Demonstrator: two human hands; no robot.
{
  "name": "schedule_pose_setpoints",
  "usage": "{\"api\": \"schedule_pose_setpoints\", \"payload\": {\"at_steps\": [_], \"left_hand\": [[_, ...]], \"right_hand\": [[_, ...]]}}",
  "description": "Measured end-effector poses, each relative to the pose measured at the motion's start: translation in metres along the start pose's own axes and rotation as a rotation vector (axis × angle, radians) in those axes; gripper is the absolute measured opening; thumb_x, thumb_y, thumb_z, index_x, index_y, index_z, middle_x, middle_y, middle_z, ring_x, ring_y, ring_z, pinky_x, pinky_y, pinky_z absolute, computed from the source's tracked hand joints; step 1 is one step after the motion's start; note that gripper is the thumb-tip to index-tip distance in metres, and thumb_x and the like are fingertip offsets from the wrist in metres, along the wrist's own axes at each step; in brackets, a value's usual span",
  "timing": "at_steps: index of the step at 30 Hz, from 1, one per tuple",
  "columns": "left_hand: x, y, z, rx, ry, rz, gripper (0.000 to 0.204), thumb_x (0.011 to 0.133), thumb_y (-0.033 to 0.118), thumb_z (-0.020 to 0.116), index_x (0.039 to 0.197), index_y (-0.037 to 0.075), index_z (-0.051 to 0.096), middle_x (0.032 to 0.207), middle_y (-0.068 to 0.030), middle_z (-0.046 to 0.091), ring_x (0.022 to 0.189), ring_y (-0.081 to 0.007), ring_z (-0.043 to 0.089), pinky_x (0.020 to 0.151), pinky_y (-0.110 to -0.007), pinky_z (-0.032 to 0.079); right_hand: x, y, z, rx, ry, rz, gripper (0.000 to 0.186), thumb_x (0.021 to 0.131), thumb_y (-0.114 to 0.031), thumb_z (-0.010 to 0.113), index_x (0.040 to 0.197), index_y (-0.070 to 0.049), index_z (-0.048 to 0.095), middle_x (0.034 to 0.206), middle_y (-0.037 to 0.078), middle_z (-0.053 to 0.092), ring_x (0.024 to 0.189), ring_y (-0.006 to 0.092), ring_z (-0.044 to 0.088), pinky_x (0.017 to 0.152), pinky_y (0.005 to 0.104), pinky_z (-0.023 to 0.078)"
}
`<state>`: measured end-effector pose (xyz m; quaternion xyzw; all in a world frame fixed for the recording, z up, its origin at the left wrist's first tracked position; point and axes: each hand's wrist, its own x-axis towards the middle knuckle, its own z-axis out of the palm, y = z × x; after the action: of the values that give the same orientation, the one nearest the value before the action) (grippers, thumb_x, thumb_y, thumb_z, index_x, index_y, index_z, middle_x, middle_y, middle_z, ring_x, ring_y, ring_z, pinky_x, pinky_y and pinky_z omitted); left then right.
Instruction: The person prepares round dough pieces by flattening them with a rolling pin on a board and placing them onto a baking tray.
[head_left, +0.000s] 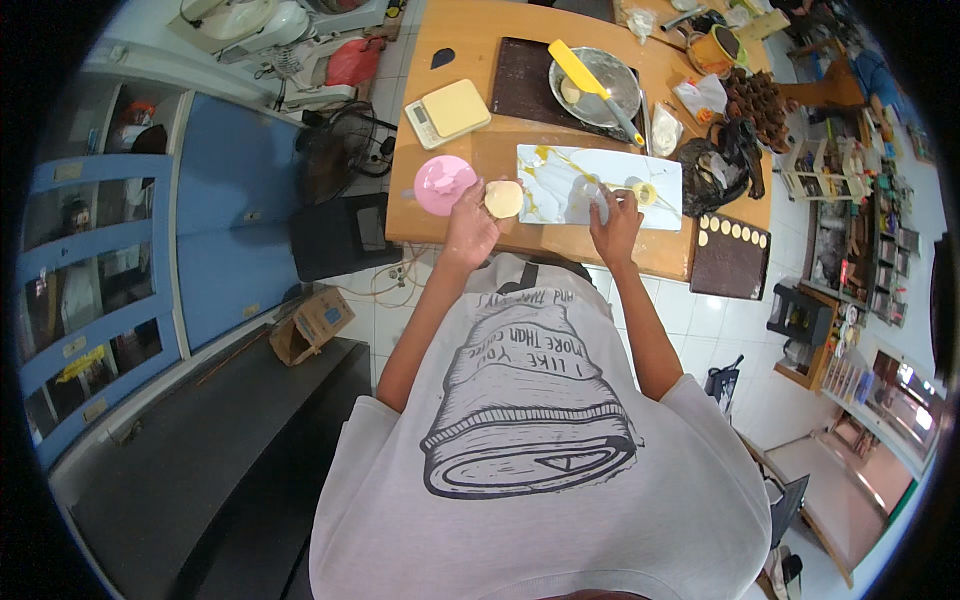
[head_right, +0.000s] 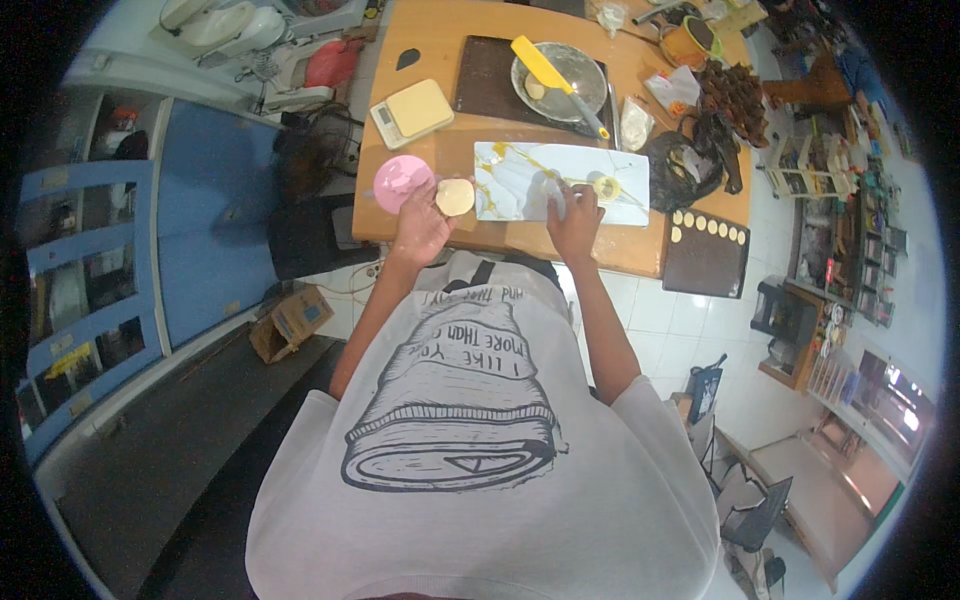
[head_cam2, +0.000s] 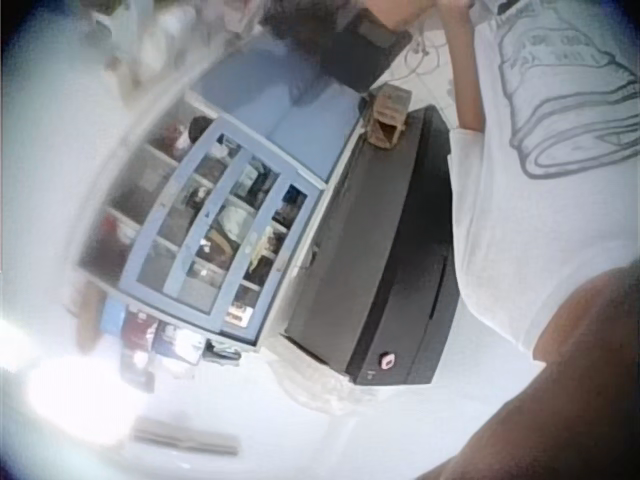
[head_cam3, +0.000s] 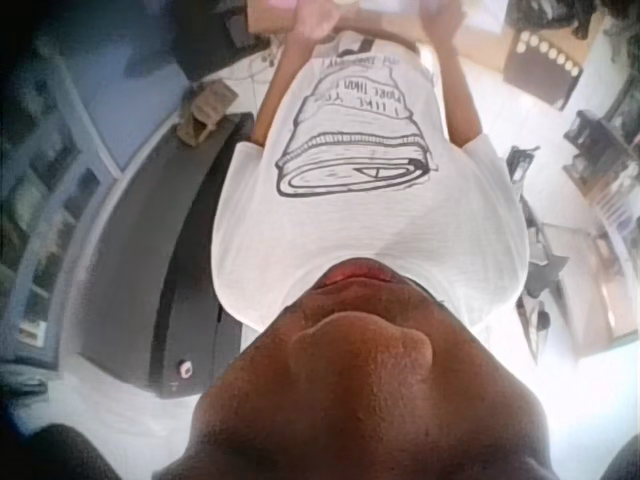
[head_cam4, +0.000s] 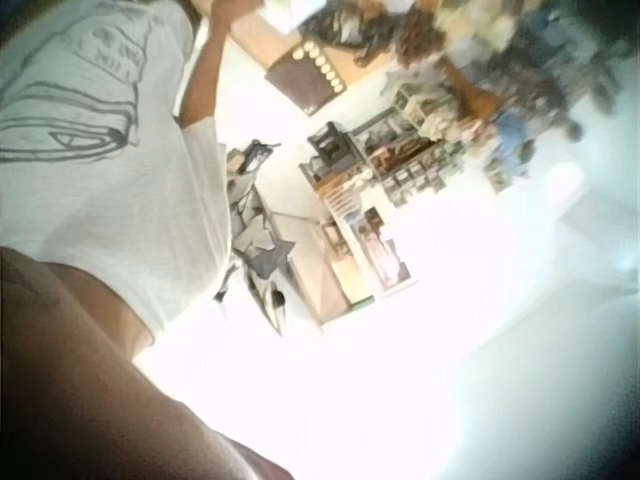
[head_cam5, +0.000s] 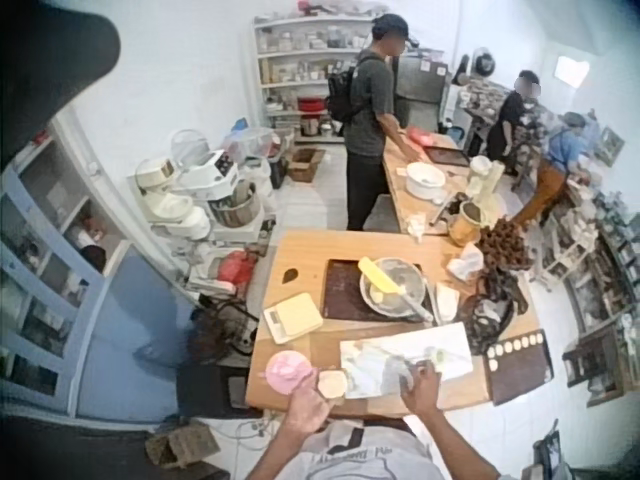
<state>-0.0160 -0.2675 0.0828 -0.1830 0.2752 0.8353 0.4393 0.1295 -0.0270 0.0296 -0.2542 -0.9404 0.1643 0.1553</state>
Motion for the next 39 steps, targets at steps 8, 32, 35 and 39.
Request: {"api": "schedule_pose_setpoints", "payload": {"at_steps": [8, 32, 35, 39], "left_hand": [[0.019, -0.016, 0.026, -0.03, -0.046, -0.097, 0.044, 0.111, 0.029, 0.034, 0.136, -0.005, 0.046, 0.139, -0.024, 0.057, 0.129, -0.0336, 0.057, 0.111, -0.046, 0.046], [0.065, -0.074, 0.095, 0.161, -0.039, -0.066, 0.042, 0.109, 0.035, 0.041, 0.13, 0.002, 0.055, 0.131, -0.0135, 0.063, 0.123, -0.0261, 0.06, 0.105, -0.041, 0.048], [0.062, -0.084, 0.104, 0.106, -0.11, -0.072, 0.042, 0.11, 0.034, 0.041, 0.132, 0.001, 0.055, 0.13, -0.0137, 0.064, 0.122, -0.0256, 0.06, 0.105, -0.039, 0.048], [0.072, -0.091, 0.089, 0.128, -0.1, -0.016, 0.043, 0.11, 0.033, 0.041, 0.133, -0.001, 0.053, 0.132, -0.018, 0.062, 0.124, -0.0282, 0.06, 0.109, -0.041, 0.047]], "right_hand": [[0.003, -0.002, -0.002, -0.072, -0.117, -0.088, 0.034, 0.087, -0.024, 0.072, 0.12, -0.015, 0.072, 0.11, 0.01, 0.058, 0.105, 0.0285, 0.057, 0.083, 0.0481, 0.039], [0.036, -0.008, -0.11, -0.067, -0.36, -0.478, 0.053, 0.096, -0.043, 0.062, 0.147, -0.032, 0.054, 0.168, 0.015, 0.017, 0.15, 0.0427, 0.02, 0.109, 0.0727, 0.023], [0.038, 0.006, -0.106, -0.039, -0.259, -0.326, 0.05, 0.098, -0.045, 0.057, 0.146, -0.03, 0.056, 0.169, 0.014, 0.017, 0.152, 0.0423, 0.016, 0.114, 0.0696, 0.014], [0.04, 0.008, -0.112, 0.015, -0.409, -0.493, 0.051, 0.098, -0.046, 0.058, 0.145, -0.026, 0.057, 0.168, 0.014, 0.017, 0.151, 0.0429, 0.018, 0.111, 0.0737, 0.016]]}}
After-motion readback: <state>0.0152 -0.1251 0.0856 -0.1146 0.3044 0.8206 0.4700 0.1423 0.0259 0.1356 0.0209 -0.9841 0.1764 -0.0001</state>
